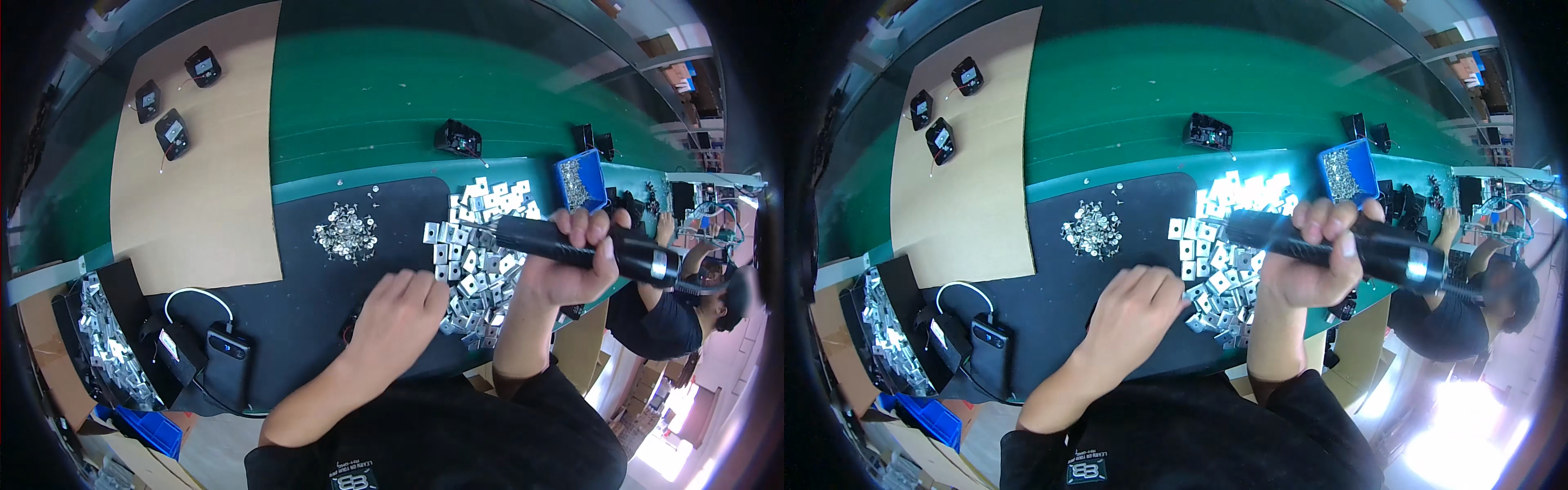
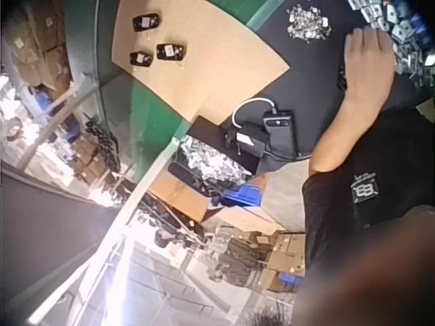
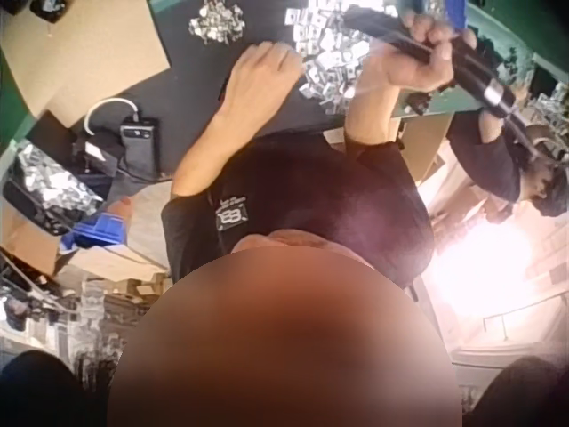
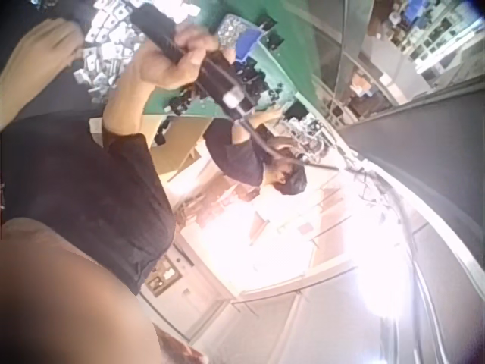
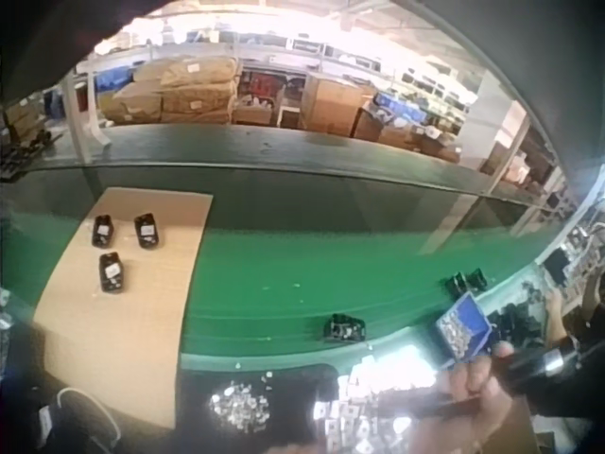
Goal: The person uses a handheld electric screwdriver to fasten screws into small black electronic enclosures. They pick up each unit, drive screws into the casing, and place the finished unit on a cardboard sheet to the left. The workspace is organized with piles of screws and metal brackets.
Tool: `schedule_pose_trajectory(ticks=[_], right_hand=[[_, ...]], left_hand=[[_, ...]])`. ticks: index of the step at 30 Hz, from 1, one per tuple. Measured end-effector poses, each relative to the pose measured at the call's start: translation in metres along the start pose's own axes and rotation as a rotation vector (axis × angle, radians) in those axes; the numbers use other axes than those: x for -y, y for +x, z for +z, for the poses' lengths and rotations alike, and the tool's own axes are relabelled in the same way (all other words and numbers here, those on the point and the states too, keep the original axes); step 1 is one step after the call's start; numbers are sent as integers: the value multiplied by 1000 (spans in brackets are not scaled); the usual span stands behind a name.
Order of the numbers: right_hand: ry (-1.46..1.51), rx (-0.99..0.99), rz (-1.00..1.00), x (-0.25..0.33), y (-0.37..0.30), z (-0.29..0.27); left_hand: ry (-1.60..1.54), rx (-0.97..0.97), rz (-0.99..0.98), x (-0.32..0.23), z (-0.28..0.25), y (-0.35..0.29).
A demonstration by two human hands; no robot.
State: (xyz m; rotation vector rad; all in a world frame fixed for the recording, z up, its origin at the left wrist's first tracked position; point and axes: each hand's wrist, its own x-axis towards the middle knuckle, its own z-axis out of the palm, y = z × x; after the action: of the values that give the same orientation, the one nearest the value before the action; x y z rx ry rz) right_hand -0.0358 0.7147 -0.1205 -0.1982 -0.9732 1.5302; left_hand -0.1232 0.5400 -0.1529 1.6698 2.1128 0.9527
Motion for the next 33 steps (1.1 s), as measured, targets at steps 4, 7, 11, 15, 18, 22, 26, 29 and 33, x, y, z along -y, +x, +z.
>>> schedule_pose_trajectory(ticks=[4,7,11,15,18,22,26,29,33], right_hand=[[-57,67,91,-36,-7,20],[-143,78,138,-58,-15,42],[-176,99,155,-83,-23,48],[-218,82,186,-94,-22,49],[-209,48,173,-91,-19,41],[-168,12,179,-66,-15,32],[-125,18,157,-36,-15,20],[-97,-22,157,-16,-19,11],[-27,-11,205,1,-30,3]], left_hand=[[-312,-130,-53,-5,-32,-30],[-298,-198,-183,8,-49,-57],[-256,-214,-392,23,-54,-87],[-365,-194,-505,32,-47,-106],[-464,-212,-533,39,-33,-118],[-541,-99,-510,38,-36,-123],[-491,3,-422,38,-45,-120],[-361,-88,-517,30,-57,-107],[-229,-166,-410,19,-55,-81]])
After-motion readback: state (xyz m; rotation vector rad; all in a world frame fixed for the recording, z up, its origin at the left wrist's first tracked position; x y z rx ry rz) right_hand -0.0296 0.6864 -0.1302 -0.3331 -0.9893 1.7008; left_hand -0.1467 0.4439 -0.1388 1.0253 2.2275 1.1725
